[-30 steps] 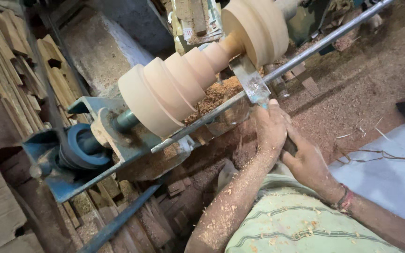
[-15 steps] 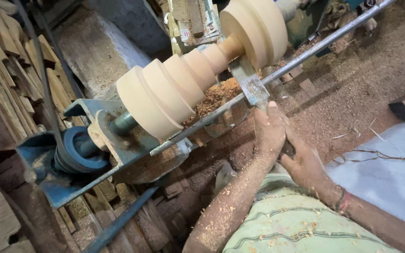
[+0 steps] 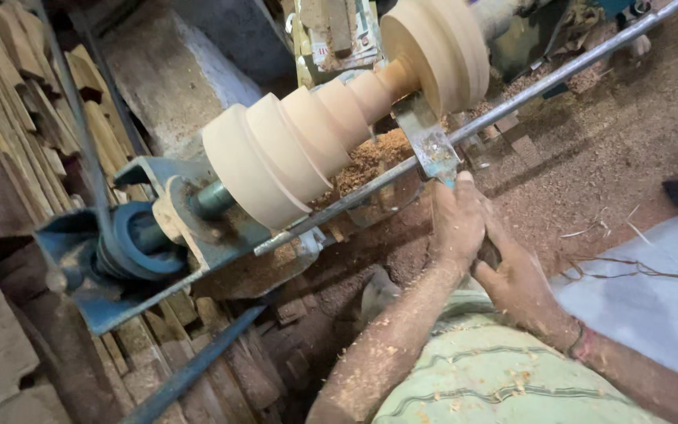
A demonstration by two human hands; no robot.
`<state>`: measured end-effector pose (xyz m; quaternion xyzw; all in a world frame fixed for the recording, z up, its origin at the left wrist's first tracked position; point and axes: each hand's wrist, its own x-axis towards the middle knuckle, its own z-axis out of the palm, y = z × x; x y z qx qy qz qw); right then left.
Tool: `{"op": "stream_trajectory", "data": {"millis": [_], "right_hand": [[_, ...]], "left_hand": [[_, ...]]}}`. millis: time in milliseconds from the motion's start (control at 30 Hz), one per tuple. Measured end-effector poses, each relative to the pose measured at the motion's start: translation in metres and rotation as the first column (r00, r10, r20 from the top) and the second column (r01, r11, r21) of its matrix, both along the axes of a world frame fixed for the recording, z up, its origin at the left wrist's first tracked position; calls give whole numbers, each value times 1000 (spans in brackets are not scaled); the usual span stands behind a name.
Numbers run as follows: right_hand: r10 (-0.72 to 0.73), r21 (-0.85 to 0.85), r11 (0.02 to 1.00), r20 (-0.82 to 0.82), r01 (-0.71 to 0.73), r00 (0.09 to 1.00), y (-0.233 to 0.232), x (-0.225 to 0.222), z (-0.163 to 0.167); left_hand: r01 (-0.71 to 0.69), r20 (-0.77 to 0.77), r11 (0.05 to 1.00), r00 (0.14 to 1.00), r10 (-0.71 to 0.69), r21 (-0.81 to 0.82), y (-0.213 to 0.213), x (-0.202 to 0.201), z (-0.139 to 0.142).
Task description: The person shapes a spinning wooden workpiece on a lathe, holding a chisel against the rotating wood to cut its profile, then uses a rasp to file and smooth the turned surface, alternating between the two tools as shavings accumulate.
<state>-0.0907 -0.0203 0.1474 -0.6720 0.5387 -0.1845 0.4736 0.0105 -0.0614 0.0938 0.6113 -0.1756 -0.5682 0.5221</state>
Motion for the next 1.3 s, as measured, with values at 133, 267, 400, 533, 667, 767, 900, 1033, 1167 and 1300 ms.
{"op": "stream_trajectory", "data": {"millis": [133, 267, 400, 533, 667, 767, 900, 1033, 1167, 1300], "right_hand": [[-43, 69, 997, 19, 41, 999, -2, 0, 0], [-8, 230, 971, -224, 61, 975, -6, -6, -2], [-19, 203, 979, -20, 23, 1000, -4, -18, -10], [21, 103, 995, -56, -15, 998, -4, -27, -27], [93, -150, 985, 14, -90, 996, -7, -30, -42], [38, -15, 999, -28, -39, 999, -3, -30, -42], [27, 90, 996, -83, -19, 996, 1, -27, -36], [53, -20, 998, -56, -54, 997, -2, -24, -31], [70, -50, 996, -57, -72, 996, -3, -21, -26], [61, -3, 998, -53, -61, 997, -5, -17, -18]], "left_hand": [[10, 93, 1000, 996, -10, -1, -2, 2, 4], [-19, 49, 998, 999, 16, 60, -6, -1, 10], [-21, 61, 998, 998, 18, 53, -4, -5, 8], [-62, 122, 997, 991, 55, 48, -2, -17, -6], [-87, 110, 994, 989, 93, -59, -3, -21, -23], [-88, 109, 992, 989, 97, -85, 0, -21, -31], [-79, 40, 995, 996, 82, -67, 3, -19, -31], [-65, -1, 997, 998, 65, -50, 2, -15, -25], [-71, -52, 992, 996, 66, -101, 0, -10, -17], [-46, -32, 997, 999, 43, -69, 1, -6, -8]]}}
